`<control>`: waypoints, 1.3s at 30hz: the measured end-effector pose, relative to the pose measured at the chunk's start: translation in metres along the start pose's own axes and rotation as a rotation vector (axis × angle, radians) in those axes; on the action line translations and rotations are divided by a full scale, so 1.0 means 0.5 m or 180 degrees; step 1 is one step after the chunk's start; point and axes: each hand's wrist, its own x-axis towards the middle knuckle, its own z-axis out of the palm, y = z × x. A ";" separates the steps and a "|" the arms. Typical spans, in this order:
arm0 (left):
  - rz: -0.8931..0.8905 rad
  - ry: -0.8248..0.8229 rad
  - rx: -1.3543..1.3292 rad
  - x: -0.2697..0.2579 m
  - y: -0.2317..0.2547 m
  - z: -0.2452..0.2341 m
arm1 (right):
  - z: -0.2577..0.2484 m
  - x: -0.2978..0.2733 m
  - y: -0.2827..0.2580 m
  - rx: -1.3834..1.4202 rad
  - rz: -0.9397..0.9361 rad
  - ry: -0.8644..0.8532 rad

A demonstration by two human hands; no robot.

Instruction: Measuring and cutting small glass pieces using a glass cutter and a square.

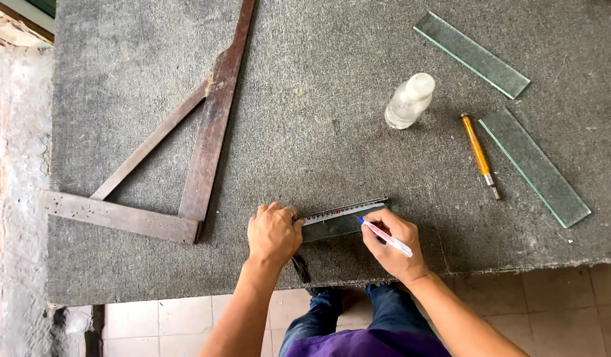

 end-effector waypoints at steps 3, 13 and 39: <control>-0.0022 -0.0023 0.0005 0.001 0.006 -0.011 | 0.001 0.004 -0.009 0.0064 0.0067 -0.0027; -0.0037 -0.0039 -0.0009 -0.002 0.009 -0.021 | 0.003 0.002 0.004 0.0086 0.0194 -0.0097; -0.0229 0.0136 -0.0632 -0.012 0.009 -0.013 | -0.119 -0.089 -0.010 -0.0233 0.0503 0.0286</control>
